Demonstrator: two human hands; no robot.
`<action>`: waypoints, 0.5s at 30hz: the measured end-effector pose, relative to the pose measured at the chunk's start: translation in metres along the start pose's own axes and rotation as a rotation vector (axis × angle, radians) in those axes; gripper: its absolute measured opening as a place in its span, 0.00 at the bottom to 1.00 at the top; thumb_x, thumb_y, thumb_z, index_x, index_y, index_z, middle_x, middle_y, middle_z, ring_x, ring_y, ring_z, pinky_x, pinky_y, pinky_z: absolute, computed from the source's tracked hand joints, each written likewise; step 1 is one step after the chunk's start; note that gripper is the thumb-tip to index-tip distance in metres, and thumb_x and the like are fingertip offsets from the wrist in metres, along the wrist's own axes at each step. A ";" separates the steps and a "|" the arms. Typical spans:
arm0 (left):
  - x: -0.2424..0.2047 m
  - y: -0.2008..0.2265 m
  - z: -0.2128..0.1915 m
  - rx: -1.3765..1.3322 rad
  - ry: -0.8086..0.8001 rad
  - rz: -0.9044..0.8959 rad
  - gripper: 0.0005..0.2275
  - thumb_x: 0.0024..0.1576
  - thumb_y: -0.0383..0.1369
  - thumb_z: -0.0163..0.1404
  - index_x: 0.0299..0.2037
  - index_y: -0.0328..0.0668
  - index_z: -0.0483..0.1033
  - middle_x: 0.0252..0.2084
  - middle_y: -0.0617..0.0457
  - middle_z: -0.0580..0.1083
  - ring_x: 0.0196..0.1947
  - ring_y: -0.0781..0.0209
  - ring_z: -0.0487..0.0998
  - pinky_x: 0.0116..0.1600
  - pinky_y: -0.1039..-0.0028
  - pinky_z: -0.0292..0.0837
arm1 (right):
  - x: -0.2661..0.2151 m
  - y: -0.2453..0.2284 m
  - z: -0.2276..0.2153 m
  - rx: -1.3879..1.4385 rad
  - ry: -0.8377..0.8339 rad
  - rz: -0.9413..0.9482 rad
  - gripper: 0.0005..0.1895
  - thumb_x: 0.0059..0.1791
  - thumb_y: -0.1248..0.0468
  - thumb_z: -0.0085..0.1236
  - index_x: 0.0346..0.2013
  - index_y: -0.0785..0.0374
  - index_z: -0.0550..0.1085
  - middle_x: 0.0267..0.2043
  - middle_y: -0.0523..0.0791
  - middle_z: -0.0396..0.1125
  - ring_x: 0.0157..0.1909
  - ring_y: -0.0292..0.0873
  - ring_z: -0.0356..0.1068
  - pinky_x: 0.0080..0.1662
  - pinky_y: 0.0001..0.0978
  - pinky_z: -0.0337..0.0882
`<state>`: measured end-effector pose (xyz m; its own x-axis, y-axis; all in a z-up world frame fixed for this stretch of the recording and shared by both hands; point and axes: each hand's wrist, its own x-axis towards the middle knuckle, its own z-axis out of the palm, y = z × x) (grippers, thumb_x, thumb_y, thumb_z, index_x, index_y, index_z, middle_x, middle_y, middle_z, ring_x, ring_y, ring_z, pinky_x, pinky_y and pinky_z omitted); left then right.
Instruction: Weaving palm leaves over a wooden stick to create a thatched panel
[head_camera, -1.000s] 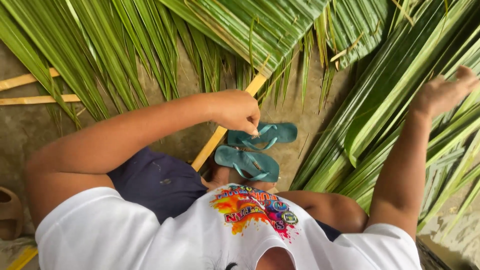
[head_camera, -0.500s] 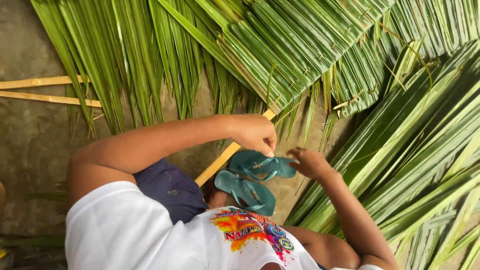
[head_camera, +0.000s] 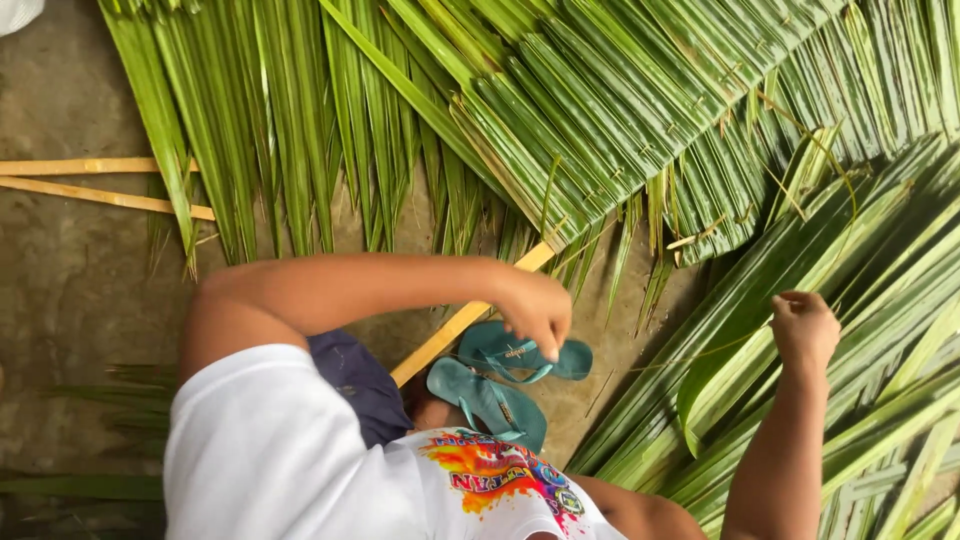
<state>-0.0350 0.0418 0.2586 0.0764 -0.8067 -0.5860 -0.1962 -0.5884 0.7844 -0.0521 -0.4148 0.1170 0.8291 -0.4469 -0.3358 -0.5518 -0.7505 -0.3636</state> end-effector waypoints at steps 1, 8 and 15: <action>0.015 0.000 0.009 0.003 0.013 -0.004 0.15 0.53 0.40 0.53 0.45 0.41 0.84 0.30 0.50 0.81 0.22 0.62 0.78 0.25 0.75 0.74 | 0.000 -0.007 0.001 0.003 0.003 -0.013 0.10 0.58 0.65 0.60 0.52 0.67 0.77 0.41 0.53 0.73 0.33 0.45 0.74 0.39 0.39 0.75; 0.076 0.013 0.041 0.208 -0.037 0.034 0.36 0.55 0.38 0.54 0.75 0.47 0.53 0.34 0.46 0.81 0.18 0.55 0.78 0.24 0.71 0.75 | 0.021 0.018 0.011 0.026 0.276 0.021 0.07 0.56 0.70 0.57 0.48 0.67 0.70 0.43 0.52 0.70 0.40 0.47 0.71 0.44 0.42 0.76; 0.125 -0.028 0.076 0.082 -0.360 -0.133 0.37 0.55 0.37 0.54 0.75 0.49 0.50 0.45 0.35 0.77 0.23 0.46 0.83 0.25 0.69 0.82 | 0.027 0.042 0.019 0.314 0.095 0.258 0.10 0.59 0.70 0.49 0.55 0.69 0.71 0.42 0.52 0.74 0.30 0.44 0.76 0.34 0.29 0.78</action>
<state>-0.0941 -0.0382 0.1484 -0.2387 -0.6439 -0.7269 -0.2864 -0.6686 0.6863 -0.0547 -0.4493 0.0759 0.6565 -0.6548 -0.3745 -0.7310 -0.4297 -0.5301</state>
